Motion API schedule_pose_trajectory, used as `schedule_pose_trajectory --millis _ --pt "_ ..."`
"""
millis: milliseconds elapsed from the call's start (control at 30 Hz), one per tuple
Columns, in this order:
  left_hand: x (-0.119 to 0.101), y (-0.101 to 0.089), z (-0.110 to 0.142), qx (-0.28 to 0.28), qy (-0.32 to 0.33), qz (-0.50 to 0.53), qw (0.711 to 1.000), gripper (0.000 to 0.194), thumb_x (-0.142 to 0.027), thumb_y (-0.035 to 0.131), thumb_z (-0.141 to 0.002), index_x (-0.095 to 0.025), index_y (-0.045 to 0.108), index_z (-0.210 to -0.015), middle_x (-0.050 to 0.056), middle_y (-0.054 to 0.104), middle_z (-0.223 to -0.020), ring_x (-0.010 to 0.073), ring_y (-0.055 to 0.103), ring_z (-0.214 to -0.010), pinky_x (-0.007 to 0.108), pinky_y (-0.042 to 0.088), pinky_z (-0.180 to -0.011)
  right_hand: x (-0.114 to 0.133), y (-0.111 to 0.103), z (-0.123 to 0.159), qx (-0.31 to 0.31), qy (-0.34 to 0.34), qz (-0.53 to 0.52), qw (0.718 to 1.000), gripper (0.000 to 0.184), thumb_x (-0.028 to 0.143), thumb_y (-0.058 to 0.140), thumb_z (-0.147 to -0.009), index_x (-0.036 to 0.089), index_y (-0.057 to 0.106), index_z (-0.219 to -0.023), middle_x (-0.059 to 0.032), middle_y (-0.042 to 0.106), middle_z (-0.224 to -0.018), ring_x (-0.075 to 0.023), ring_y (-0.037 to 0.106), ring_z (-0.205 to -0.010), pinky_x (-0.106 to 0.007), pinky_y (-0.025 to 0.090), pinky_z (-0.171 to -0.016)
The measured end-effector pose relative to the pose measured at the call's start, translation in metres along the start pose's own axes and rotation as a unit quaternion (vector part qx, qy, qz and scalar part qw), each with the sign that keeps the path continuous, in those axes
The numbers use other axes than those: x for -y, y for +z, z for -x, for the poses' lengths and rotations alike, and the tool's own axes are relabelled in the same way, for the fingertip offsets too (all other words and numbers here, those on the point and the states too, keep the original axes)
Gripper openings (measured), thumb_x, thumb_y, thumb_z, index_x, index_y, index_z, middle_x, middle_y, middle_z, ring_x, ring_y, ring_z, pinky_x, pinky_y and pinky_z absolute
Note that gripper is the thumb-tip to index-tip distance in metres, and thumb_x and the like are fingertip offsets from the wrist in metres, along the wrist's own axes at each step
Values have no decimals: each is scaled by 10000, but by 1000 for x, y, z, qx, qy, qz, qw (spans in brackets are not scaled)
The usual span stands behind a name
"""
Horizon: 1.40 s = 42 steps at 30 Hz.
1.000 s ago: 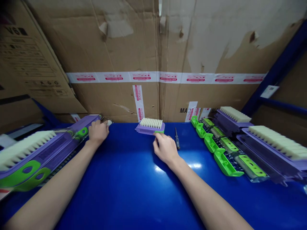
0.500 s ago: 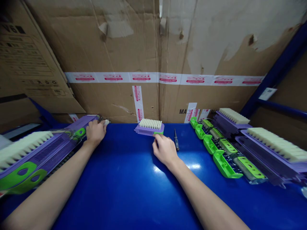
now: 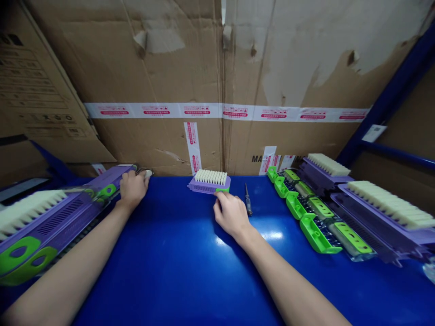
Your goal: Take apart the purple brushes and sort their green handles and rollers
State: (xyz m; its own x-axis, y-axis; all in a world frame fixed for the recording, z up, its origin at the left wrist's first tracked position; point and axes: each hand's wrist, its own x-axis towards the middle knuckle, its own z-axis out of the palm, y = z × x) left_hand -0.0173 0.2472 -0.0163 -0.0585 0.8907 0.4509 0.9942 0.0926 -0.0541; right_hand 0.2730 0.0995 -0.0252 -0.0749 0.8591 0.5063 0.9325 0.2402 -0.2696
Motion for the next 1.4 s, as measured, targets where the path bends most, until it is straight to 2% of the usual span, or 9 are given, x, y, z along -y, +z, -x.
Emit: schedule_pose_trajectory --millis 200,367,533,633,700,867,1000,1200,1400 --pt "-13 -6 6 -34 -28 5 999 450 -357 367 -888 -136 513 -1252 214 517 -1130 364 441 -1057 444 350 -816 -1 0 -1 -20 1 -11 1000 261 191 413 -860 180 622 -1017 -67 684 -952 -183 636 -829 -277 471 -740" --pt "-40 -28 15 -85 27 54 995 499 -390 364 -892 -123 450 -1304 225 479 -1246 382 430 -1117 479 342 -864 -5 2 -4 -94 -1 -41 995 315 182 409 -841 153 592 -1097 -122 624 -1117 -236 548 -1076 -382 447 -933" --pt "-75 -41 37 -16 186 148 971 515 -374 400 -891 -130 396 -1344 179 492 -1300 330 431 -1194 465 343 -944 -16 17 -6 -79 27 -61 995 639 228 473 -799 111 292 -1401 -197 365 -1416 -312 320 -1327 -530 339 -1044" --pt "-93 -41 54 37 303 207 930 598 -347 460 -869 -149 279 -1404 150 421 -1401 281 384 -1279 430 320 -1005 -20 21 -6 -43 19 -91 995 702 243 477 -798 102 208 -1430 -197 358 -1416 -300 324 -1326 -504 328 -1064" --pt "-101 -43 63 70 312 240 916 655 -353 474 -865 -164 202 -1429 151 440 -1388 269 440 -1242 420 356 -972 -19 19 -6 -34 16 -92 995 681 249 469 -806 83 224 -1421 -205 379 -1394 -298 356 -1300 -483 347 -1051" --pt "-98 -62 70 4 286 217 933 818 -605 557 -767 -129 299 -1381 173 577 -1196 318 539 -1078 462 369 -917 -12 8 -7 -50 58 -43 996 605 373 510 -815 122 384 -1351 -172 552 -1120 -317 511 -1085 -512 428 -913" --pt "-93 -73 72 -42 287 180 940 961 -770 565 -620 -109 426 -1304 190 588 -1103 360 516 -1046 513 366 -899 -13 9 -8 -16 12 -101 995 720 459 579 -776 149 346 -1384 -183 474 -1277 -311 455 -1194 -492 403 -969" --pt "-86 -62 69 84 348 222 907 791 -586 674 -676 -159 438 -1299 158 580 -1202 322 547 -1078 456 423 -897 -19 14 -7 35 -42 -186 981 813 358 637 -742 155 260 -1432 -176 423 -1387 -272 391 -1295 -473 326 -1068" --pt "-76 -69 70 8 458 272 846 713 -444 716 -689 -206 428 -1296 97 568 -1238 254 512 -1141 432 378 -992 -16 9 -6 17 -64 -213 975 960 303 706 -679 187 169 -1467 -166 411 -1381 -280 408 -1283 -459 351 -1057"
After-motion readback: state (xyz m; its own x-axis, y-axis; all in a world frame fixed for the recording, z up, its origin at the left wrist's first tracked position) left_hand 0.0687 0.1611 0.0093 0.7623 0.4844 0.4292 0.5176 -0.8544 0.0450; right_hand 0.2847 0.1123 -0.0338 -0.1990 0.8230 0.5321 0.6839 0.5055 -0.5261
